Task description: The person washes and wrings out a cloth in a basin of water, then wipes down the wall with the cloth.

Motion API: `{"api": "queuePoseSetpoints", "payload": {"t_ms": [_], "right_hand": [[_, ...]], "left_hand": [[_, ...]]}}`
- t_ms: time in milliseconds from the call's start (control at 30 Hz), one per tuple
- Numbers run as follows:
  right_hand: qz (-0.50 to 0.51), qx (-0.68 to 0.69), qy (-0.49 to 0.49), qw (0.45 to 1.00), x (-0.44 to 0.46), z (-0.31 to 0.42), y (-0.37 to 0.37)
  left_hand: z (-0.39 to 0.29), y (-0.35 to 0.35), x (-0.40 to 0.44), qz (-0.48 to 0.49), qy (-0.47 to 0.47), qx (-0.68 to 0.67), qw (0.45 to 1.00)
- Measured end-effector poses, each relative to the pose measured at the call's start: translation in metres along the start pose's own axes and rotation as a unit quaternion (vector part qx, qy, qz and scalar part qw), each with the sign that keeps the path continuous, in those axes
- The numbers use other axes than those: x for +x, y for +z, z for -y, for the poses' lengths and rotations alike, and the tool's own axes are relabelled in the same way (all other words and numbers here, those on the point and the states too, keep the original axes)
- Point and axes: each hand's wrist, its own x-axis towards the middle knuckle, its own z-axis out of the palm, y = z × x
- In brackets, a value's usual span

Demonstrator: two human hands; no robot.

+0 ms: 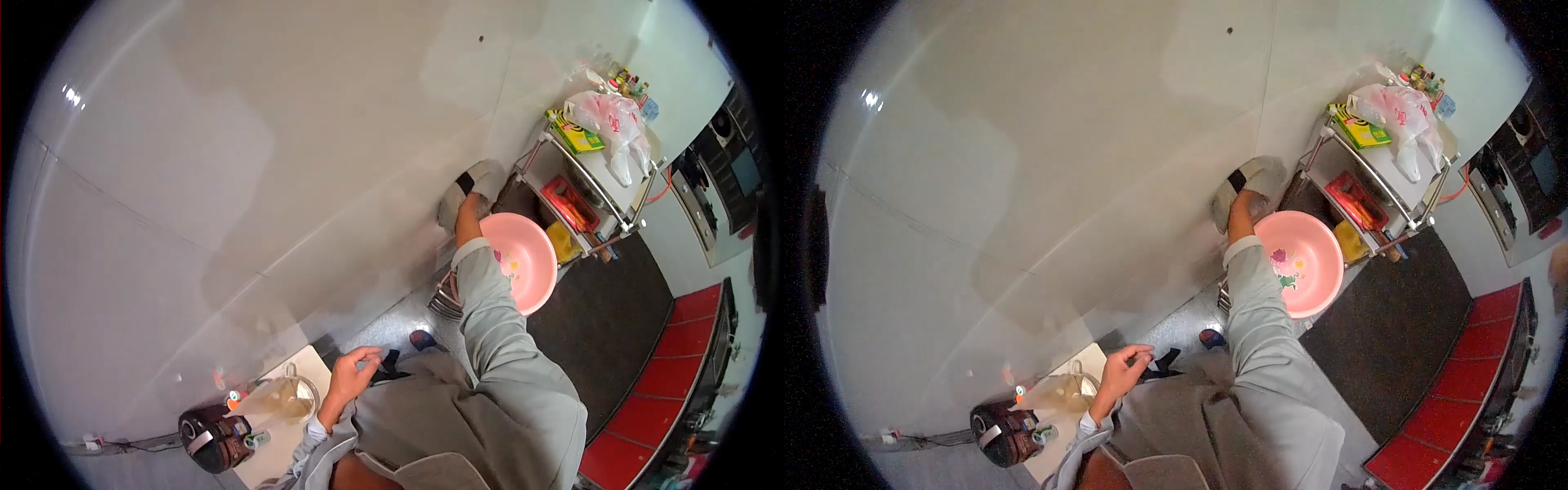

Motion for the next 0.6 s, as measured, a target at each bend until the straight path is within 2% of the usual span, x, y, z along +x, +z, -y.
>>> {"api": "queuePoseSetpoints", "payload": {"t_ms": [167,367,467,500,533,567,600], "right_hand": [[0.020,0.007,0.012,1.000,-0.080,0.032,0.019],[0.172,0.015,-0.168,0.971,-0.220,0.098,0.028],[0.270,-0.048,-0.298,0.914,-0.239,0.097,0.017],[0.289,-0.118,-0.337,0.888,-0.233,0.089,0.013],[0.305,-0.195,-0.380,0.851,-0.225,0.078,0.009],[0.312,-0.289,-0.428,0.798,-0.216,0.066,0.003],[0.319,-0.397,-0.463,0.726,-0.205,0.056,-0.003]], "left_hand": [[0.001,0.001,-0.004,-0.001,0.012,-0.013,1.000],[-0.002,-0.002,-0.005,-0.006,0.006,-0.007,1.000],[-0.001,-0.001,-0.002,-0.008,-0.020,-0.016,1.000],[0.002,-0.001,-0.002,-0.005,0.012,0.000,1.000],[0.005,0.000,-0.004,-0.005,0.040,0.015,0.999],[0.004,0.000,-0.005,-0.019,0.030,0.010,0.999],[0.003,0.000,-0.006,-0.014,0.031,0.017,0.999]]}}
